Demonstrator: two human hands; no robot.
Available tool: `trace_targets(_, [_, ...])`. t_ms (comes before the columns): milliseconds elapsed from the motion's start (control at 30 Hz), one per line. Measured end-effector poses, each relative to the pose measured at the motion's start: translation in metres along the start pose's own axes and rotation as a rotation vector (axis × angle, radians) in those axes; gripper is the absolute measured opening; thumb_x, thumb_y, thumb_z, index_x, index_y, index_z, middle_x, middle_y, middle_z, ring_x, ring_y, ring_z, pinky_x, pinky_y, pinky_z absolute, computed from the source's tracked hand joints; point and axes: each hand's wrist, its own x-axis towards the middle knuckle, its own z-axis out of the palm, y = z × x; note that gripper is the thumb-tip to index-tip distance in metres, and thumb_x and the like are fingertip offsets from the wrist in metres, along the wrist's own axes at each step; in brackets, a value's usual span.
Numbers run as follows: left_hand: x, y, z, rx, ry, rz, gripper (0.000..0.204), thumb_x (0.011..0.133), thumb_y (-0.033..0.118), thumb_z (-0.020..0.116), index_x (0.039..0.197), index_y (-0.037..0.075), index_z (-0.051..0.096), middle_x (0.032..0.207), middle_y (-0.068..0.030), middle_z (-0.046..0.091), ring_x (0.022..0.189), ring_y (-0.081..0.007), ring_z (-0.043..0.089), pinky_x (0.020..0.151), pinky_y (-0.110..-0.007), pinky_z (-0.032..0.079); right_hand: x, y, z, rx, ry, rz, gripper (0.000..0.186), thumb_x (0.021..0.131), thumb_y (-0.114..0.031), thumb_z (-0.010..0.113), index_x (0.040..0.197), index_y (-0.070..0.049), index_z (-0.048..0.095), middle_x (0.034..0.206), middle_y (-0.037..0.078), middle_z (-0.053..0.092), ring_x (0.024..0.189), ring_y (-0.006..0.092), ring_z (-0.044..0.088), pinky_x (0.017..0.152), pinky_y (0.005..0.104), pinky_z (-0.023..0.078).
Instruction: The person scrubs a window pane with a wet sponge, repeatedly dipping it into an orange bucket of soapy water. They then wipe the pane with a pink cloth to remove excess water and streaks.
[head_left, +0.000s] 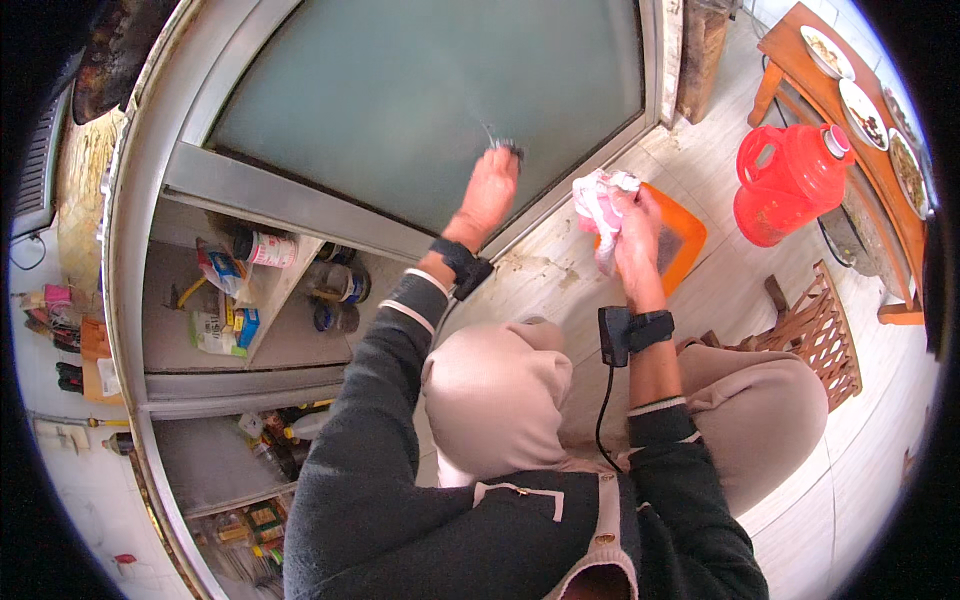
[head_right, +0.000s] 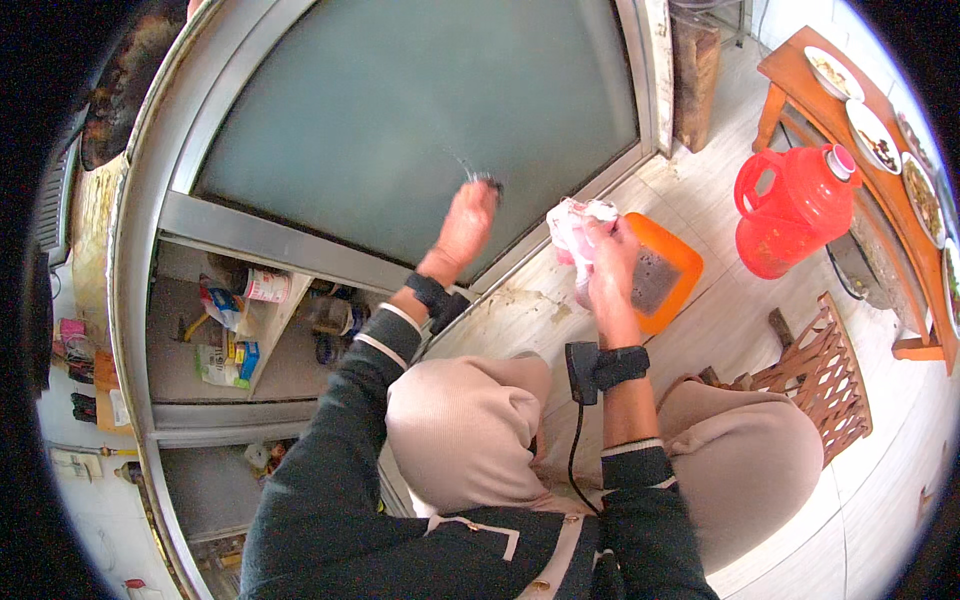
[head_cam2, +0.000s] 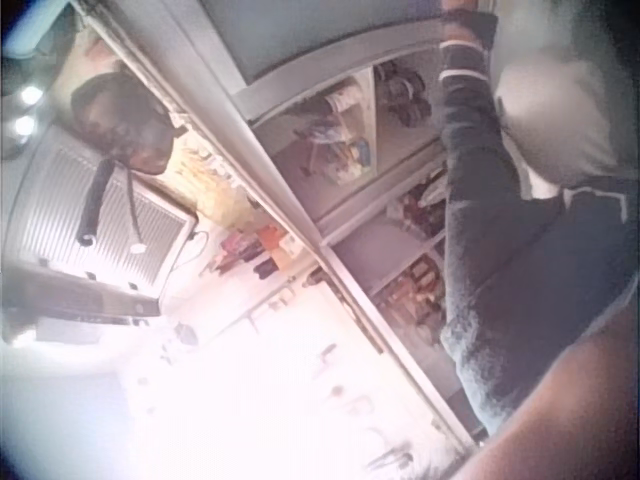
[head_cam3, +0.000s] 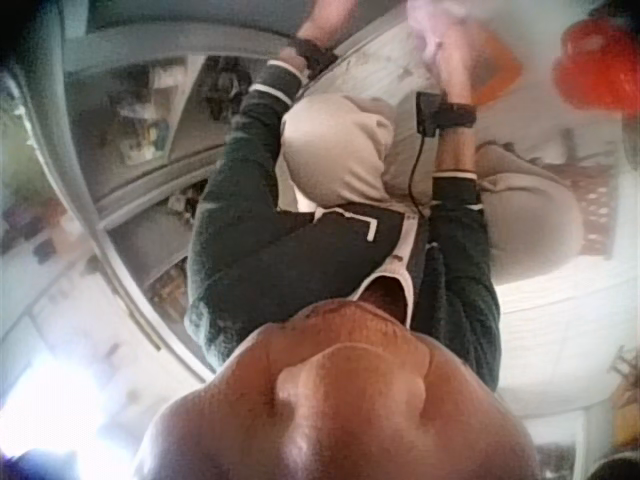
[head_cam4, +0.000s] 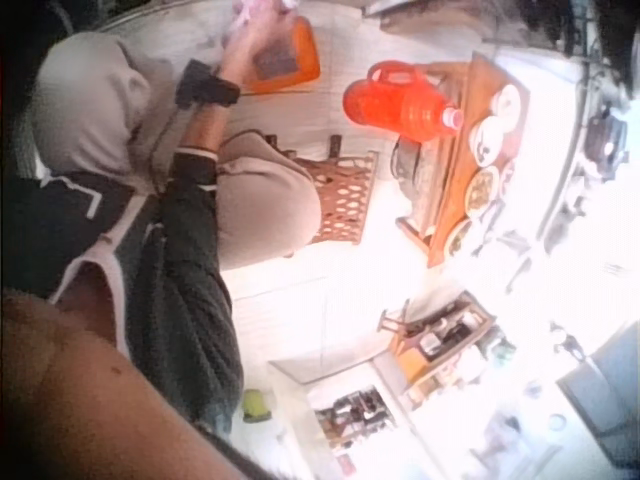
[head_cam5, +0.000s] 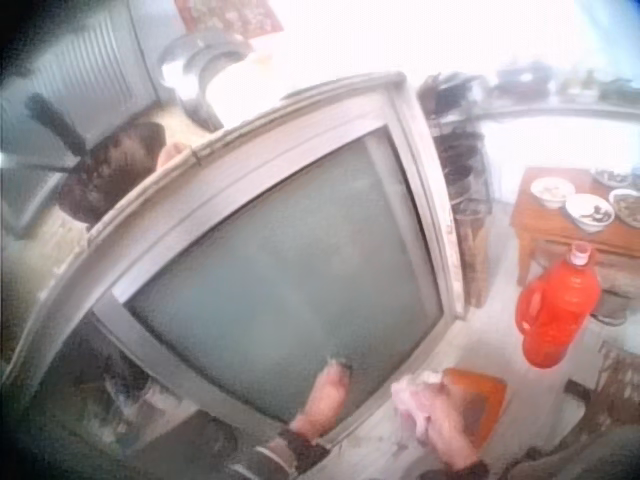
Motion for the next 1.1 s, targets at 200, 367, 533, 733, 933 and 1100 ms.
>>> trace_targets(200, [-0.053, 0.03, 0.069, -0.28, -0.118, -0.089, 0.032, 0.081, 0.008, 0.064, 0.111, -0.003, 0.059, 0.111, -0.0221, 0.055, 0.105, -0.0389, 0.052, 0.091, -0.043, 0.045, -0.004, -0.007, 0.009, -0.036, -0.132, -0.064, 0.028, 0.089, 0.005, 0.055, 0.117, 0.003, 0.054, 0.112, 0.014, 0.066, 0.094, 0.0226, 0.067, 0.076, 0.0332, 0.058])
trace_targets(367, [-0.094, 0.048, 0.063, -0.524, -0.211, -0.224, 0.047, 0.085, 0.013, 0.066, 0.128, 0.001, 0.054, 0.122, -0.0227, 0.055, 0.114, -0.0396, 0.051, 0.1, -0.045, 0.043, -0.006, 0.004, 0.05, -0.062, -0.239, -0.345, 0.047, 0.08, 0.014, 0.052, 0.125, 0.001, 0.049, 0.111, 0.016, 0.064, 0.096, 0.0214, 0.065, 0.084, 0.0322, 0.056])
trace_targets(533, [-0.14, 0.049, 0.015, -0.572, 0.114, -0.381, 0.045, 0.082, -0.001, 0.062, 0.126, 0.001, 0.054, 0.123, -0.0216, 0.056, 0.113, -0.0388, 0.053, 0.098, -0.044, 0.044, -0.004, 0.007, 0.122, -0.287, -0.219, -0.484, 0.042, 0.078, 0.007, 0.062, 0.117, -0.007, 0.061, 0.11, 0.007, 0.058, 0.096, 0.0176, 0.058, 0.085, 0.03, 0.049])
trace_targets(733, [-0.198, 0.037, -0.073, -0.197, 0.386, -0.528, 0.048, 0.083, -0.01, 0.054, 0.129, 0.001, 0.052, 0.126, -0.0194, 0.056, 0.115, -0.0364, 0.053, 0.099, -0.042, 0.043, 0.012, -0.002, 0.203, -0.316, -0.224, -1.178, 0.044, 0.074, 0.003, 0.071, 0.115, -0.01, 0.065, 0.108, 0.01, 0.054, 0.095, 0.0249, 0.058, 0.079, 0.0339, 0.051])
trace_targets(933, [-0.196, 0.018, -0.119, -0.109, 0.558, -0.516, 0.044, 0.086, -0.011, 0.052, 0.13, -0.003, 0.051, 0.128, -0.0212, 0.055, 0.118, -0.0361, 0.052, 0.101, -0.042, 0.043, 0.033, 0.06, 0.178, -0.607, -0.249, -1.281, 0.047, 0.072, 0.008, 0.067, 0.115, -0.011, 0.067, 0.113, 0.01, 0.054, 0.104, 0.0267, 0.055, 0.09, 0.0366, 0.046])
trace_targets(1100, [-0.161, 0.015, -0.148, 0.061, 0.614, -0.404, 0.041, 0.088, -0.008, 0.053, 0.129, -0.003, 0.052, 0.129, -0.0203, 0.055, 0.118, -0.0357, 0.053, 0.099, -0.043, 0.044, 0.031, 0.123, 0.114, -0.649, -0.178, -0.803, 0.036, 0.072, 0.008, 0.067, 0.104, -0.005, 0.059, 0.111, 0.013, 0.054, 0.098, 0.0284, 0.057, 0.085, 0.0365, 0.049])
